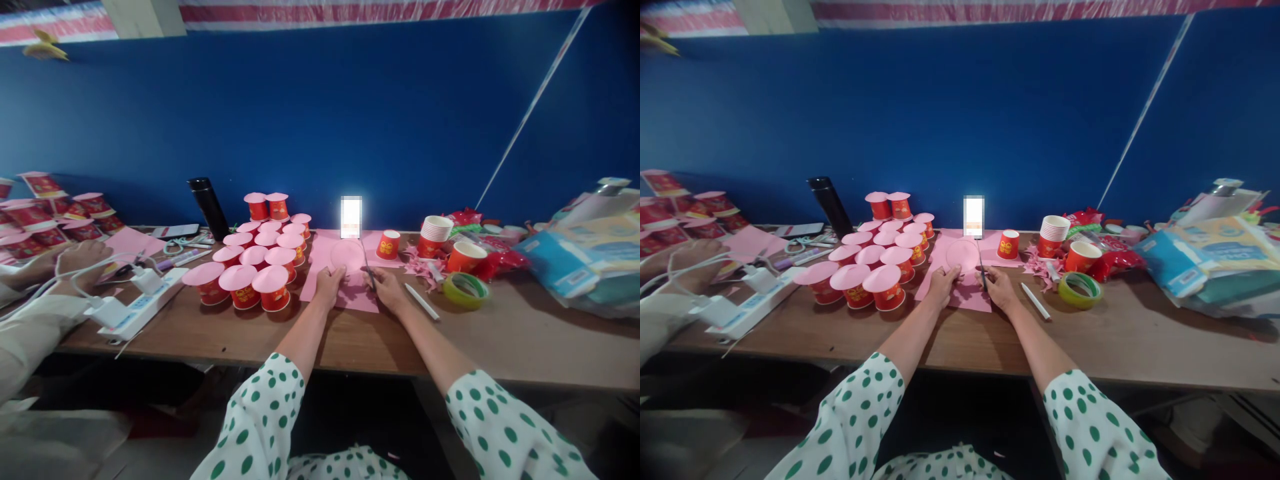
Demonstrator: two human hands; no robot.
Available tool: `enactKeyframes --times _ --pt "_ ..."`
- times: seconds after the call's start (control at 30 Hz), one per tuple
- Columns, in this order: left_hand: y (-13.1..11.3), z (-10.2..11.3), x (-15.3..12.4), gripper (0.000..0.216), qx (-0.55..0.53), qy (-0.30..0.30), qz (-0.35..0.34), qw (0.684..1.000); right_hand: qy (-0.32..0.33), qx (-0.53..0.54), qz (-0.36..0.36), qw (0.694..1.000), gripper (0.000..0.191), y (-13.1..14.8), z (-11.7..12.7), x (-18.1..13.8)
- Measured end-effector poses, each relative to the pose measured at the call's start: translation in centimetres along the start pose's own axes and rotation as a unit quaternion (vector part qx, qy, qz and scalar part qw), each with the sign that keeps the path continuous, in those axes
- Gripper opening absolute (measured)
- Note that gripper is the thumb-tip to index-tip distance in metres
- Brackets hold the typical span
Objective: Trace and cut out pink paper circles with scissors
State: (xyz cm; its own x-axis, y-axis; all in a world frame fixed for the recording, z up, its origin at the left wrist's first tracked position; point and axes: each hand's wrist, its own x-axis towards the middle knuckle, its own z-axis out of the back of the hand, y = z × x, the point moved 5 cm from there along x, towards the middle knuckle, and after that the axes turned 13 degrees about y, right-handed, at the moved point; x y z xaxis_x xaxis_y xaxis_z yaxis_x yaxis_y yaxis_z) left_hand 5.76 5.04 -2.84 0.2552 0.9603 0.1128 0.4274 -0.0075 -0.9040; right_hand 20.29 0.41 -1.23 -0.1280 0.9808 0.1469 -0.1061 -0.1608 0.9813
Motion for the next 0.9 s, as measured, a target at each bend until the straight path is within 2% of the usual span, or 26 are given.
enactKeyframes --times 0.9 --pt "0.06 0.14 0.04 0.026 0.005 -0.003 -0.01 1.0 0.003 -0.009 0.014 1.0 0.047 -0.18 0.13 0.14"
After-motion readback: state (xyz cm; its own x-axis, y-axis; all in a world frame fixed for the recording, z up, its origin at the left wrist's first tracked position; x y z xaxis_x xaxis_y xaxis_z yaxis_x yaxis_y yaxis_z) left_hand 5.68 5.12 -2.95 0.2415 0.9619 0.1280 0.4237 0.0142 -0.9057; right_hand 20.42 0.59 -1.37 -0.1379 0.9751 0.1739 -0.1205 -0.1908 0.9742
